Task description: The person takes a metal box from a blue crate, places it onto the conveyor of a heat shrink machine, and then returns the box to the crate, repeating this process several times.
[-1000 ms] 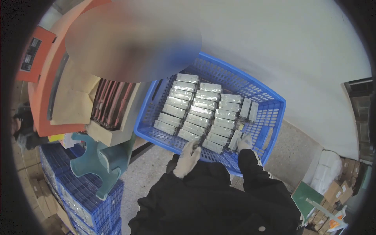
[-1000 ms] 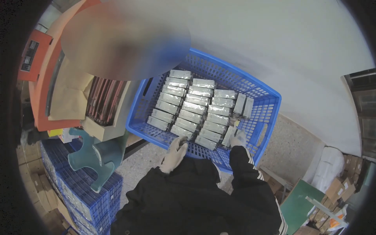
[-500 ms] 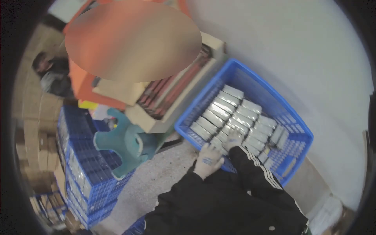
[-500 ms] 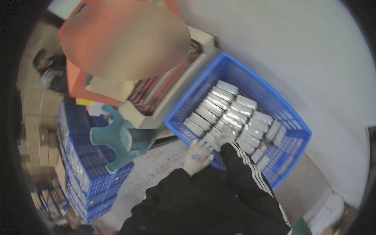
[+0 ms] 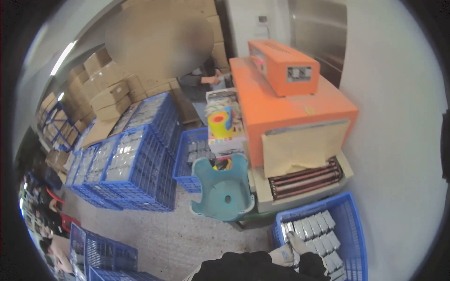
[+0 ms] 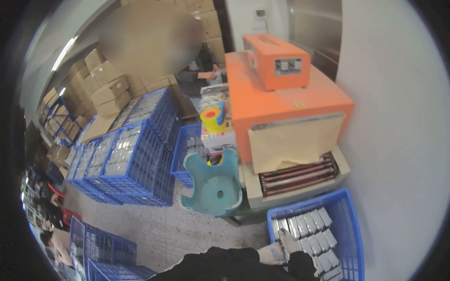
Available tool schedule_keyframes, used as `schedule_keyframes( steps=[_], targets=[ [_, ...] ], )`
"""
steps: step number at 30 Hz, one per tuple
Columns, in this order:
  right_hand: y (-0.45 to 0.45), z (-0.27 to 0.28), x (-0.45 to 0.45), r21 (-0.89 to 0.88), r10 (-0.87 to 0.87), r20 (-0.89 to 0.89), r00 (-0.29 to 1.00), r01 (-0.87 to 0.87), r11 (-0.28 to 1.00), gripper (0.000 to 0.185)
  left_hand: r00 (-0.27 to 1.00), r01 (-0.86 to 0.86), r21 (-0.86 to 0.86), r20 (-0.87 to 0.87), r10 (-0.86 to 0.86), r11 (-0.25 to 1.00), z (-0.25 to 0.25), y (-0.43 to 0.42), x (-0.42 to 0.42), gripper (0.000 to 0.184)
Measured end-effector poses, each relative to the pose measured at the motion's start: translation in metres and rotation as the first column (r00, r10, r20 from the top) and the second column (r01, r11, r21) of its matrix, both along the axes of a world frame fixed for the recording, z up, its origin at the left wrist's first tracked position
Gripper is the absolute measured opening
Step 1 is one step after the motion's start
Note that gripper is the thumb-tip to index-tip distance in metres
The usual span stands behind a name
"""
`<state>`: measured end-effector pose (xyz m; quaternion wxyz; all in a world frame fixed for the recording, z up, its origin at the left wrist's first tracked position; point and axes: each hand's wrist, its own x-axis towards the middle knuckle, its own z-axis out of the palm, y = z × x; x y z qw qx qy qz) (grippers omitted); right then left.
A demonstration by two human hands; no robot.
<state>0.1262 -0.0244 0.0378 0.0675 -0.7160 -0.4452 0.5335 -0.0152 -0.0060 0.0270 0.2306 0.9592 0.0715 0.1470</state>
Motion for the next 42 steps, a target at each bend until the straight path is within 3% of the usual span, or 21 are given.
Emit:
schedule_keyframes(
  steps=[3,6,8,11,14,16,18,21,24,27,33,36,39,42],
  targets=[
    [0.010,0.033,-0.043,-0.086,0.128,0.032,0.991,-0.125,0.988,0.089,0.995,-0.089,-0.043,0.041,0.091,0.995,-0.040,0.145,-0.076,0.022],
    [0.012,-0.033,-0.056,0.144,0.111,0.336,0.935,-0.168,0.975,0.078,0.982,-0.164,-0.130,0.076,0.174,0.978,-0.060,0.268,-0.156,0.021],
    [0.020,-0.040,-0.053,0.117,0.105,0.341,0.934,-0.154,0.981,0.065,0.968,-0.208,-0.199,0.097,0.230,0.958,-0.060,0.325,-0.200,0.021],
    [0.022,-0.029,-0.055,0.030,0.115,0.322,0.940,-0.131,0.991,0.062,0.948,-0.257,-0.305,0.106,0.301,0.917,-0.050,0.384,-0.252,0.021],
    [0.023,-0.030,-0.054,0.040,0.066,0.305,0.950,-0.082,0.996,0.064,0.926,-0.290,-0.402,0.111,0.360,0.869,-0.098,0.312,-0.218,0.020],
    [0.023,-0.029,-0.054,0.011,0.064,0.298,0.952,-0.071,0.997,0.064,0.912,-0.304,-0.465,0.109,0.394,0.831,-0.143,0.189,-0.163,0.020],
    [0.025,-0.018,-0.056,-0.041,0.078,0.291,0.953,-0.069,0.997,0.065,0.900,-0.313,-0.525,0.104,0.424,0.792,-0.139,0.091,-0.087,0.021],
    [0.025,0.022,-0.063,0.016,0.064,0.201,0.978,-0.069,0.997,0.066,0.879,-0.324,-0.614,0.085,0.468,0.720,-0.060,0.110,-0.007,0.021],
    [0.023,0.002,-0.060,-0.035,0.043,0.243,0.969,-0.036,0.999,0.060,0.844,-0.352,-0.700,0.049,0.534,0.621,-0.043,0.159,-0.023,0.022],
    [0.026,-0.007,-0.056,-0.052,0.072,0.246,0.967,-0.061,0.997,0.069,0.805,-0.374,-0.772,0.005,0.593,0.513,-0.028,0.211,-0.061,0.023],
    [0.026,-0.032,-0.049,0.031,0.074,0.239,0.968,-0.084,0.996,0.060,0.744,-0.374,-0.876,-0.087,0.662,0.306,-0.006,0.310,-0.119,0.025],
    [0.026,-0.027,-0.053,0.031,0.056,0.271,0.961,-0.067,0.997,0.059,0.717,-0.366,-0.909,-0.137,0.684,0.201,-0.021,0.347,-0.132,0.026],
    [0.026,-0.017,-0.059,0.017,0.003,0.271,0.963,-0.008,1.000,0.060,0.699,-0.348,-0.933,-0.191,0.689,0.095,-0.090,0.271,-0.094,0.028],
    [0.024,-0.028,-0.050,0.052,-0.030,0.165,0.986,0.022,0.998,0.064,0.740,-0.304,-0.953,-0.237,0.629,-0.002,-0.145,0.134,-0.014,0.030]
  ],
)
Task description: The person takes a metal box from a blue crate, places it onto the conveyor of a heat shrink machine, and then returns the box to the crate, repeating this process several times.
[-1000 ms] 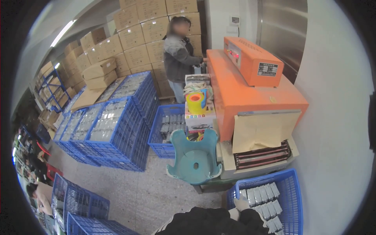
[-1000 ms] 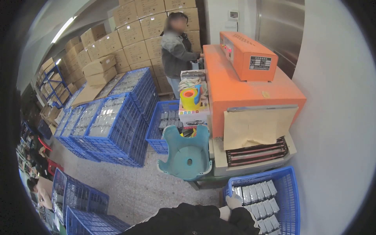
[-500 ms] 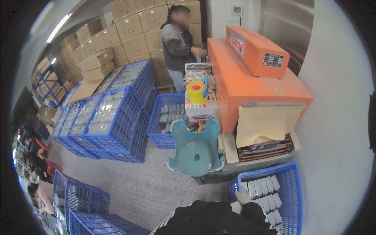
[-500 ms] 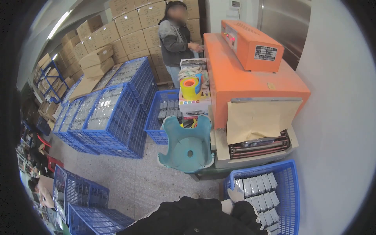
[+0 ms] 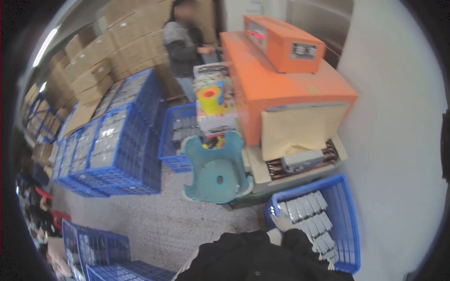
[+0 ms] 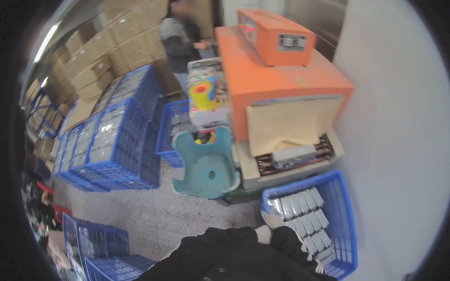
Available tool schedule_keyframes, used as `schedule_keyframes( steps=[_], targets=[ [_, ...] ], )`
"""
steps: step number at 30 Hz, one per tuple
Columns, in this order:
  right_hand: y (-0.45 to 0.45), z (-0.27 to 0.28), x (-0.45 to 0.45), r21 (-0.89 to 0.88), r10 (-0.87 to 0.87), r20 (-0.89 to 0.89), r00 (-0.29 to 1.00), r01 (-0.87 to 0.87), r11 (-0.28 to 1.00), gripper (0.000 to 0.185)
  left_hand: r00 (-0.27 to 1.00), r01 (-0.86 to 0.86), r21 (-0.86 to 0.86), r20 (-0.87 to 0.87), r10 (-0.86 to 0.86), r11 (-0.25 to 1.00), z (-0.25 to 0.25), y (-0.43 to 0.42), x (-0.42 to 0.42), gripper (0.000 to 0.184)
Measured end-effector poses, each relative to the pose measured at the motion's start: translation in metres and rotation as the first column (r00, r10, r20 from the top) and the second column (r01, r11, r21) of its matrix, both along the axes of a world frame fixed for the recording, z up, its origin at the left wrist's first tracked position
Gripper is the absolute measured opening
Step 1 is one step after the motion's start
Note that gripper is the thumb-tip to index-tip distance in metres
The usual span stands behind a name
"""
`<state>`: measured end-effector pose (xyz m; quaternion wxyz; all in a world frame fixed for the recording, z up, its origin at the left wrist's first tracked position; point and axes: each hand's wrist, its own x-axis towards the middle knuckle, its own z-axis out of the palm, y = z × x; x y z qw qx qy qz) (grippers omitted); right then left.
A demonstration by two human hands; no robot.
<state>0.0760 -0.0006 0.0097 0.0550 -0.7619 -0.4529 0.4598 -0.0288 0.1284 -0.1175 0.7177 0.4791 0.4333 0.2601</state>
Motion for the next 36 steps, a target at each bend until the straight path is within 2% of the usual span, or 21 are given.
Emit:
schedule_keyframes(
  steps=[1,2,3,4,5,6,8,9,11,12,13,14,15,17,18,21,24,27,30,33,36],
  targets=[
    [0.000,-0.007,0.005,0.203,-0.134,-0.019,0.991,0.136,0.970,0.062,0.999,0.032,-0.043,0.018,-0.031,0.999,-0.010,-0.051,0.024,0.030],
    [-0.001,-0.015,0.010,0.396,-0.258,-0.056,0.965,0.258,0.881,0.059,0.998,0.065,-0.087,0.033,-0.062,0.994,-0.016,-0.104,0.044,0.031],
    [0.005,-0.022,0.012,0.574,-0.357,-0.112,0.928,0.353,0.739,0.057,0.995,0.090,-0.123,0.045,-0.085,0.988,-0.016,-0.150,0.060,0.031],
    [0.029,0.001,0.025,0.658,-0.401,-0.141,0.905,0.388,0.645,0.056,0.993,0.106,-0.135,0.055,-0.100,0.985,0.015,-0.149,0.062,0.032],
    [0.057,0.053,0.044,0.685,-0.524,-0.376,0.764,0.610,0.399,0.066,0.984,0.125,0.276,-0.161,-0.082,0.953,0.077,-0.122,0.043,0.028],
    [0.085,0.081,0.065,0.662,-0.562,-0.492,0.665,0.705,0.254,0.072,0.964,0.170,0.463,-0.261,-0.049,0.870,0.127,-0.105,0.028,0.027],
    [0.136,0.085,0.117,0.834,-0.515,-0.337,0.788,0.503,0.225,0.039,0.949,-0.085,0.574,-0.202,0.242,0.815,0.182,-0.076,0.028,0.050],
    [0.157,0.079,0.136,0.865,-0.517,-0.292,0.804,0.453,0.216,0.033,0.936,-0.133,0.594,-0.188,0.297,0.794,0.200,-0.057,0.030,0.058],
    [0.185,0.046,0.159,0.957,-0.511,0.153,0.846,0.002,0.291,0.037,0.913,-0.345,0.564,0.015,0.409,0.750,0.211,-0.017,0.043,0.042],
    [0.172,0.037,0.163,0.934,-0.506,0.276,0.817,-0.104,0.342,0.039,0.905,-0.382,0.528,0.046,0.423,0.759,0.212,-0.018,0.046,0.038],
    [0.147,0.046,0.158,0.877,-0.418,0.060,0.907,0.152,0.456,0.046,0.893,-0.392,0.519,0.017,0.449,0.760,0.214,-0.029,0.045,0.036],
    [0.134,0.060,0.155,0.742,-0.355,-0.189,0.916,0.370,0.559,0.057,0.877,-0.410,0.519,-0.001,0.480,0.750,0.219,-0.031,0.046,0.035],
    [0.112,0.074,0.153,0.644,-0.343,-0.311,0.887,0.462,0.610,0.064,0.871,-0.416,0.512,-0.014,0.492,0.751,0.220,-0.040,0.044,0.034],
    [0.051,0.102,0.143,0.380,-0.294,-0.582,0.758,0.573,0.726,0.075,0.931,-0.262,0.391,-0.138,0.338,0.882,0.211,-0.073,0.029,0.056],
    [0.025,0.110,0.140,0.303,-0.292,-0.643,0.708,0.585,0.752,0.078,0.940,-0.223,0.351,-0.168,0.296,0.909,0.205,-0.087,0.023,0.062],
    [-0.043,0.113,0.136,0.319,-0.339,-0.606,0.720,0.610,0.725,0.079,0.966,-0.127,0.304,-0.178,0.187,0.944,0.181,-0.130,0.012,0.054],
    [-0.069,0.087,0.128,0.242,-0.549,-0.424,0.721,0.674,0.698,0.099,0.964,-0.084,0.119,-0.240,0.111,0.989,0.172,-0.150,0.005,0.049],
    [-0.056,0.057,0.105,0.148,-0.495,-0.201,0.845,0.526,0.838,0.092,0.952,-0.007,0.065,-0.305,0.027,0.998,0.173,-0.154,0.003,0.048],
    [-0.034,0.038,0.069,0.121,-0.307,-0.355,0.883,0.369,0.921,0.086,0.951,0.018,0.072,-0.310,0.005,0.997,0.173,-0.159,0.002,0.053],
    [-0.025,-0.008,0.048,0.146,-0.200,-0.270,0.942,0.245,0.958,0.078,0.947,-0.019,0.108,-0.317,0.053,0.994,0.172,-0.163,0.004,0.045],
    [-0.024,-0.025,0.051,0.194,-0.110,-0.334,0.936,0.182,0.964,0.080,0.933,-0.008,0.147,-0.356,0.060,0.989,0.172,-0.161,0.007,0.046]
  ],
)
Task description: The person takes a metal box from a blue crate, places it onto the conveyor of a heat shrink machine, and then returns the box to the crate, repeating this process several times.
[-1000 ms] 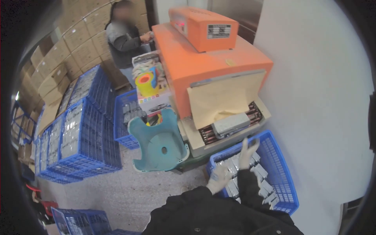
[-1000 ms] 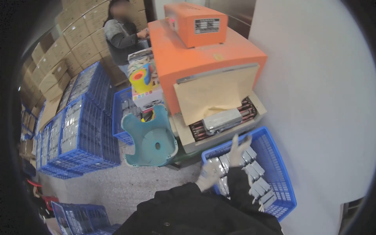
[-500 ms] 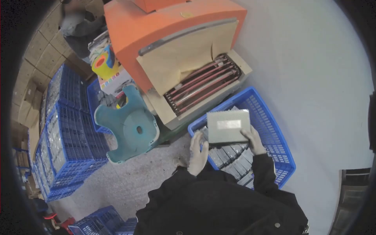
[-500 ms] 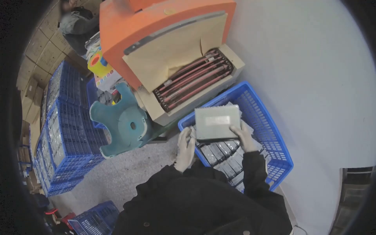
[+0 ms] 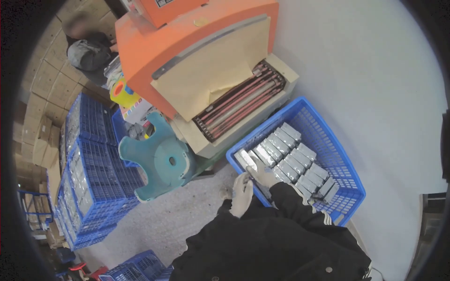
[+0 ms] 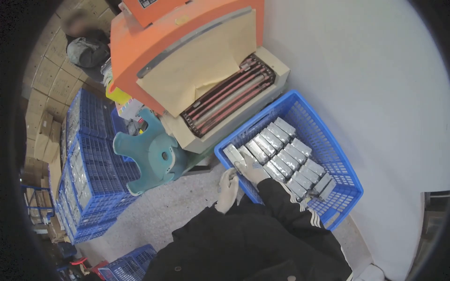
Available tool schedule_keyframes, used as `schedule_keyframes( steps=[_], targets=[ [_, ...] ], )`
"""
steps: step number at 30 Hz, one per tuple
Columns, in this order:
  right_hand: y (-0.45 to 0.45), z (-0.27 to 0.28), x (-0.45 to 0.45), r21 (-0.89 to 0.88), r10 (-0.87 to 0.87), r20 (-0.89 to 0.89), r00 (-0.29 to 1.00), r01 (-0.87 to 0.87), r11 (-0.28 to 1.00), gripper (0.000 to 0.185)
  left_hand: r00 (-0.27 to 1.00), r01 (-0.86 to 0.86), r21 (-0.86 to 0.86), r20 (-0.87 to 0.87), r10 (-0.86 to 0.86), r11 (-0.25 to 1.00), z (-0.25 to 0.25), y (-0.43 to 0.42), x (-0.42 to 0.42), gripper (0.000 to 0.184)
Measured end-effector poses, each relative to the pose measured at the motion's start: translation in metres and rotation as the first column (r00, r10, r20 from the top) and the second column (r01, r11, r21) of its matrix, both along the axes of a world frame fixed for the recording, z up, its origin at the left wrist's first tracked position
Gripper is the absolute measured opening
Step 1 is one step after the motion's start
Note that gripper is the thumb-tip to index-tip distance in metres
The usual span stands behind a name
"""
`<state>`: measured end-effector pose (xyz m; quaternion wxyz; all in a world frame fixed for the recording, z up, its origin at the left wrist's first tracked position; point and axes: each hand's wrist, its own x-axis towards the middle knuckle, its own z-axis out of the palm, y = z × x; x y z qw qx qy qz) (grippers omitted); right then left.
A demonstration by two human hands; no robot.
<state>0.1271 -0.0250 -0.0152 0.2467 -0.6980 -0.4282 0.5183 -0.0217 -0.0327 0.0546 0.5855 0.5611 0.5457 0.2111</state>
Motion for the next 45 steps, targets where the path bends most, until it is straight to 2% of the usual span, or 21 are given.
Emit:
schedule_keyframes(
  steps=[3,6,9,11,15,18,21,23,27,30,32,33,35,36,38,39,40,41,42,44,45],
  targets=[
    [0.004,-0.011,0.005,0.003,0.049,-0.050,0.998,-0.049,0.999,0.073,1.000,0.015,0.080,-0.010,-0.014,0.997,-0.010,-0.002,0.004,0.045],
    [0.013,0.011,0.016,0.073,0.194,0.108,0.975,-0.203,0.977,0.075,0.999,0.044,0.222,-0.020,-0.041,0.974,-0.005,0.000,0.006,0.045],
    [0.041,0.064,0.026,0.197,-0.031,0.214,0.976,-0.012,0.980,0.072,0.998,-0.036,0.311,-0.033,0.049,0.950,0.004,0.014,0.005,0.051],
    [0.067,0.079,0.036,0.479,-0.266,0.298,0.917,0.098,0.872,0.054,0.993,-0.073,0.324,-0.065,0.099,0.943,0.026,0.037,0.004,0.052],
    [0.137,0.085,0.063,0.723,-0.473,0.256,0.843,0.159,0.673,0.042,0.988,-0.140,0.296,-0.015,0.151,0.945,0.064,0.095,0.012,0.057],
    [0.193,0.082,0.075,0.759,-0.536,0.234,0.811,0.193,0.622,0.044,0.983,-0.182,0.274,0.032,0.180,0.944,0.072,0.136,0.023,0.057],
    [0.225,0.093,0.076,0.681,-0.521,0.290,0.803,0.210,0.702,0.058,0.976,-0.210,0.325,0.012,0.218,0.922,0.082,0.151,0.036,0.055],
    [0.230,0.110,0.074,0.588,-0.463,0.352,0.814,0.193,0.786,0.065,0.945,-0.324,0.271,0.052,0.322,0.906,0.085,0.155,0.042,0.059],
    [0.229,0.113,0.073,0.590,-0.460,0.388,0.799,0.168,0.790,0.063,0.907,-0.417,0.189,0.142,0.396,0.889,0.075,0.179,0.041,0.051],
    [0.208,0.103,0.071,0.631,-0.521,0.254,0.815,0.269,0.728,0.048,0.890,-0.439,0.092,0.183,0.418,0.894,0.075,0.175,0.042,0.066],
    [0.187,0.097,0.075,0.493,-0.533,-0.090,0.841,0.503,0.710,0.053,0.905,-0.409,0.117,0.177,0.386,0.905,0.090,0.153,0.042,0.064],
    [0.168,0.089,0.081,0.431,-0.539,-0.171,0.825,0.555,0.712,0.055,0.910,-0.400,0.110,0.165,0.380,0.910,0.089,0.139,0.041,0.063],
    [0.124,0.079,0.104,0.405,-0.345,-0.373,0.862,0.485,0.775,0.080,0.932,-0.342,0.179,0.192,0.308,0.923,0.076,0.110,0.041,0.059],
    [0.090,0.079,0.110,0.378,-0.306,-0.418,0.856,0.470,0.798,0.086,0.938,-0.325,0.173,0.186,0.293,0.930,0.068,0.089,0.041,0.058],
    [0.039,0.114,0.119,0.383,-0.272,-0.494,0.826,0.488,0.784,0.043,0.975,-0.181,0.286,0.179,0.133,0.941,0.064,0.067,0.047,0.037],
    [0.014,0.119,0.123,0.374,-0.270,-0.511,0.816,0.493,0.785,0.034,0.981,-0.143,0.302,0.172,0.094,0.942,0.052,0.059,0.048,0.034],
    [-0.005,0.114,0.128,0.336,-0.362,-0.498,0.788,0.560,0.757,0.052,0.996,0.088,0.536,-0.035,-0.082,0.840,0.032,0.058,0.045,0.026],
    [-0.024,0.110,0.134,0.300,-0.451,-0.481,0.752,0.625,0.721,0.071,0.941,0.337,0.683,-0.274,-0.201,0.648,0.011,0.058,0.043,0.019],
    [-0.042,0.109,0.133,0.273,-0.506,-0.467,0.725,0.662,0.698,0.080,0.885,0.464,0.709,-0.396,-0.245,0.530,-0.008,0.052,0.038,0.018],
    [-0.058,0.117,0.123,0.278,-0.603,-0.191,0.774,0.632,0.723,0.087,0.650,0.747,0.499,-0.686,-0.326,0.439,-0.037,0.046,0.027,0.038],
    [-0.063,0.119,0.116,0.272,-0.626,-0.118,0.771,0.631,0.727,0.089,0.570,0.807,0.427,-0.745,-0.348,0.407,-0.044,0.042,0.024,0.043]
  ],
)
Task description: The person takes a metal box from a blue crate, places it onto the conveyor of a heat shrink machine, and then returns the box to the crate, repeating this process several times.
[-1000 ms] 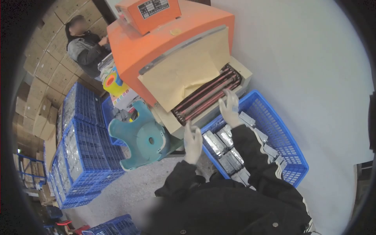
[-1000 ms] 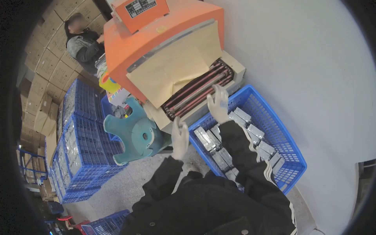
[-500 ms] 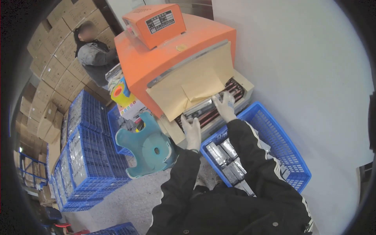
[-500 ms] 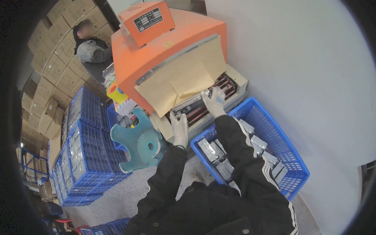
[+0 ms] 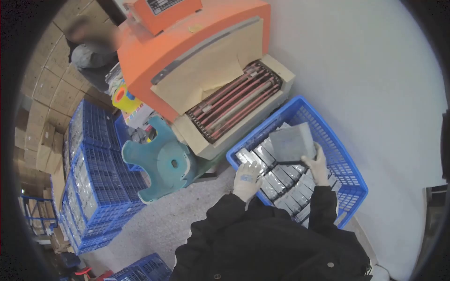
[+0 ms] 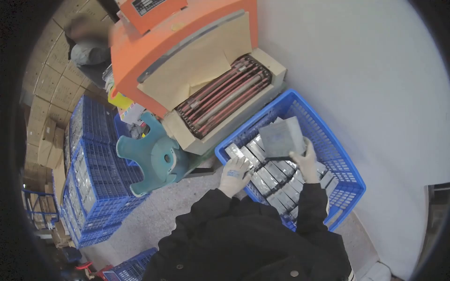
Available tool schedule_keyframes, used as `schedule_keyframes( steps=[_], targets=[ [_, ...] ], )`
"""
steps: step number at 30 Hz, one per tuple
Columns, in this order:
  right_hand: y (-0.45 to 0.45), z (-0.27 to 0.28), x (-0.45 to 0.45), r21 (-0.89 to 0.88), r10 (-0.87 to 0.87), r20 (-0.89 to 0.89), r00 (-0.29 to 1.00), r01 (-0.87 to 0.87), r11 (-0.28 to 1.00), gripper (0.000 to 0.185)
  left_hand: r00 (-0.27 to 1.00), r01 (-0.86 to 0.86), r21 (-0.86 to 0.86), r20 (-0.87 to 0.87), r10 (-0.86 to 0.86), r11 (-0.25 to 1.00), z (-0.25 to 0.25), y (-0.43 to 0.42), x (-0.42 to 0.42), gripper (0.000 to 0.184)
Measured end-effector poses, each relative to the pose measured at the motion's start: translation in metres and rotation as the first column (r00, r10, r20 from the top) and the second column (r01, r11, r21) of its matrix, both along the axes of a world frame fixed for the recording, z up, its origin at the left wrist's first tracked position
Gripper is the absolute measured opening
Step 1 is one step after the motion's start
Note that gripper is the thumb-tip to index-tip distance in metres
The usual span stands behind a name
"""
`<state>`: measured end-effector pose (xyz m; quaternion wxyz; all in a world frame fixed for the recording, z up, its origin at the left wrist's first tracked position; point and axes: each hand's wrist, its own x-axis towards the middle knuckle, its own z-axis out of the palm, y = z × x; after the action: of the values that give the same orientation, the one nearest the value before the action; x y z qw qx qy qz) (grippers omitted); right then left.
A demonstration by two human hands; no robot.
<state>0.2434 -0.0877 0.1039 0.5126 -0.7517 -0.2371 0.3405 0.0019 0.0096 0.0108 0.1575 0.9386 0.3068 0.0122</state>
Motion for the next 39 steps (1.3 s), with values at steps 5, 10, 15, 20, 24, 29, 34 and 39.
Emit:
schedule_keyframes(
  steps=[5,10,15,20,24,29,34,39],
  targets=[
    [0.018,-0.041,-0.045,-0.328,0.265,-0.003,0.964,-0.251,0.910,0.079,0.998,0.046,0.218,0.037,-0.055,0.975,0.004,-0.005,-0.013,0.041],
    [0.039,-0.132,-0.078,-0.131,0.459,-0.001,0.888,-0.455,0.881,0.067,0.998,-0.020,0.134,-0.048,0.026,0.991,0.018,-0.006,-0.004,0.039],
    [0.040,-0.147,-0.071,-0.115,0.481,-0.017,0.877,-0.479,0.870,0.061,0.989,-0.095,0.027,0.118,0.091,0.995,0.008,0.005,0.013,0.052],
    [0.043,-0.149,-0.062,-0.120,0.553,-0.078,0.829,-0.559,0.821,0.073,0.988,-0.017,0.090,-0.150,0.030,0.996,0.000,0.005,0.025,0.060],
    [0.064,-0.085,-0.038,-0.248,0.689,-0.207,0.694,-0.719,0.649,0.106,0.976,0.020,0.156,-0.216,0.014,0.988,0.001,0.004,0.023,0.062],
    [0.123,-0.028,-0.033,-0.019,0.390,0.185,0.902,-0.393,0.919,0.048,0.968,0.035,0.125,-0.250,-0.003,0.992,0.003,0.004,0.019,0.064],
    [0.191,-0.011,-0.033,0.152,0.208,0.361,0.909,-0.277,0.949,0.046,0.970,0.024,0.132,-0.243,0.008,0.991,0.003,0.001,0.018,0.063],
    [0.248,-0.020,-0.040,0.232,0.050,0.487,0.872,-0.184,0.955,0.053,0.968,0.011,0.104,-0.251,0.015,0.995,0.002,0.002,0.018,0.063]
  ],
)
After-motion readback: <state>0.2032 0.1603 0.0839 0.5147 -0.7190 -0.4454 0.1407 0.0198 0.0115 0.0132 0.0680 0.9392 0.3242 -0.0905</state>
